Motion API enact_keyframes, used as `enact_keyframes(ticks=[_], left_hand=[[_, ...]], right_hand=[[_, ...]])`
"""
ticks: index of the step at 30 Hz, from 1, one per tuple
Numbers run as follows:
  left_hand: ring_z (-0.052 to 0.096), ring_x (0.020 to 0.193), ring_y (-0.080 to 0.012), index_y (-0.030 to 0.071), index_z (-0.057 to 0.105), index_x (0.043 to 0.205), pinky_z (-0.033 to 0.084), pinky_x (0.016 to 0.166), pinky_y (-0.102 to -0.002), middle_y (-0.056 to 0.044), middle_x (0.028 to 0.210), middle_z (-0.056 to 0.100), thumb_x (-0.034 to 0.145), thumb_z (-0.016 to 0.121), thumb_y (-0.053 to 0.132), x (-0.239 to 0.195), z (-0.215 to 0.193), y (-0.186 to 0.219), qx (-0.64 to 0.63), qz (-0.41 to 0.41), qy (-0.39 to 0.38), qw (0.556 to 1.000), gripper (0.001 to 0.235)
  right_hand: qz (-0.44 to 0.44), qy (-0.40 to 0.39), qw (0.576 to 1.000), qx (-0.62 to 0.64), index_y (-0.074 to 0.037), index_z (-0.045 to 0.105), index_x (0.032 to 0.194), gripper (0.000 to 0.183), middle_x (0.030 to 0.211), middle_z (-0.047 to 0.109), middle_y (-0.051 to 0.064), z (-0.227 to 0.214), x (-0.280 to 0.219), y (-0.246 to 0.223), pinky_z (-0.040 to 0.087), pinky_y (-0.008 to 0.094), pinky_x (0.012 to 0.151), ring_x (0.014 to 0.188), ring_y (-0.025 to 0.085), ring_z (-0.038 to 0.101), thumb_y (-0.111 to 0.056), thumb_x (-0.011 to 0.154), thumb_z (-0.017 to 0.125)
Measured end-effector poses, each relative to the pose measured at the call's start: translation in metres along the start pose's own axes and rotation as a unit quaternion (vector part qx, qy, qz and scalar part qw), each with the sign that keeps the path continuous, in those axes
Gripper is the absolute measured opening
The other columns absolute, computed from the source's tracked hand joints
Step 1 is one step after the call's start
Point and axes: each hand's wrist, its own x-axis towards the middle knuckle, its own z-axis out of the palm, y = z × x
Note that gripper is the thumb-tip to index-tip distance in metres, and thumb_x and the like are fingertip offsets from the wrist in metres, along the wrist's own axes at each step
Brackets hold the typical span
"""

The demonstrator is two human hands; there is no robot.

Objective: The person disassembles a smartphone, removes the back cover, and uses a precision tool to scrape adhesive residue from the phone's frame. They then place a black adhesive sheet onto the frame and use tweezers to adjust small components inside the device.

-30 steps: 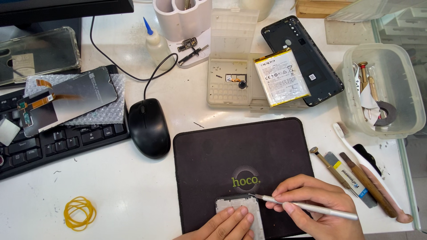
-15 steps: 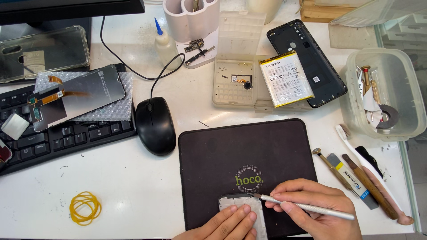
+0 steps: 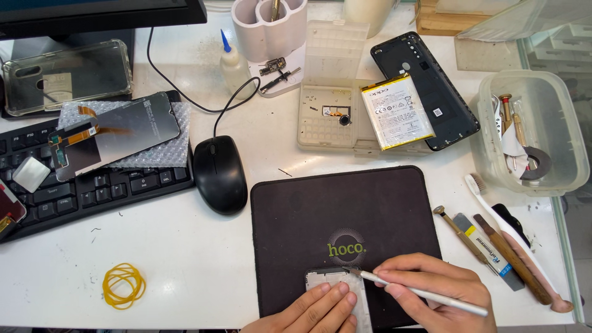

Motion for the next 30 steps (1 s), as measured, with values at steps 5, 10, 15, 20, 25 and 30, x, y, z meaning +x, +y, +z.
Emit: enact_keyframes(ticks=[5,10,15,20,25,30], left_hand=[[0.065,0.132,-0.0214,0.009,0.064,0.121,0.050,0.112,-0.033,-0.010,0.136,0.067,0.112,0.058,0.013,-0.001,-0.002,0.000,0.009,0.000,0.006,1.000,0.011],[0.065,0.132,-0.0232,0.005,0.064,0.124,0.049,0.112,-0.035,-0.013,0.136,0.067,0.111,0.055,0.011,-0.002,-0.005,-0.002,-0.027,-0.002,-0.011,1.000,0.017],[0.066,0.131,-0.0234,0.004,0.064,0.125,0.049,0.112,-0.034,-0.013,0.136,0.067,0.110,0.056,0.011,-0.002,-0.006,-0.002,-0.011,0.003,-0.010,1.000,0.018],[0.066,0.133,-0.0225,0.006,0.063,0.123,0.049,0.114,-0.034,-0.011,0.137,0.067,0.112,0.057,0.009,-0.002,-0.005,0.000,0.012,0.005,-0.013,1.000,0.013],[0.065,0.131,-0.0251,0.005,0.064,0.125,0.049,0.113,-0.036,-0.015,0.135,0.066,0.111,0.057,0.012,-0.003,-0.007,0.000,-0.042,-0.008,-0.020,0.999,0.018],[0.065,0.133,-0.0237,0.006,0.064,0.125,0.051,0.116,-0.035,-0.013,0.138,0.066,0.111,0.057,0.013,-0.002,-0.010,-0.001,0.013,0.011,-0.008,1.000,0.017]], right_hand=[[-0.030,-0.017,0.999,-0.003,0.001,0.082,0.101,0.022,0.098,0.077,0.016,0.009,0.003,-0.003,0.067,0.031,0.076,0.089,0.024,0.079,0.002,0.079,0.078],[-0.092,-0.006,0.996,-0.005,0.000,0.081,0.102,0.024,0.097,0.081,0.016,0.029,0.008,-0.009,0.063,0.033,0.077,0.090,0.025,0.075,-0.002,0.078,0.081],[-0.081,-0.008,0.996,-0.025,-0.001,0.082,0.101,0.024,0.097,0.082,0.014,0.030,0.007,-0.011,0.064,0.033,0.076,0.090,0.025,0.074,-0.004,0.078,0.082],[-0.086,0.003,0.996,-0.017,-0.001,0.081,0.103,0.023,0.098,0.082,0.014,0.024,0.008,-0.010,0.064,0.034,0.077,0.091,0.025,0.074,-0.005,0.080,0.080],[-0.079,-0.017,0.996,-0.036,-0.002,0.082,0.102,0.025,0.097,0.083,0.013,0.032,0.008,-0.012,0.064,0.033,0.074,0.090,0.025,0.073,-0.005,0.077,0.083],[-0.090,-0.001,0.995,-0.032,-0.001,0.082,0.101,0.024,0.096,0.082,0.013,0.028,0.007,-0.013,0.063,0.032,0.076,0.090,0.025,0.073,-0.003,0.077,0.082]])
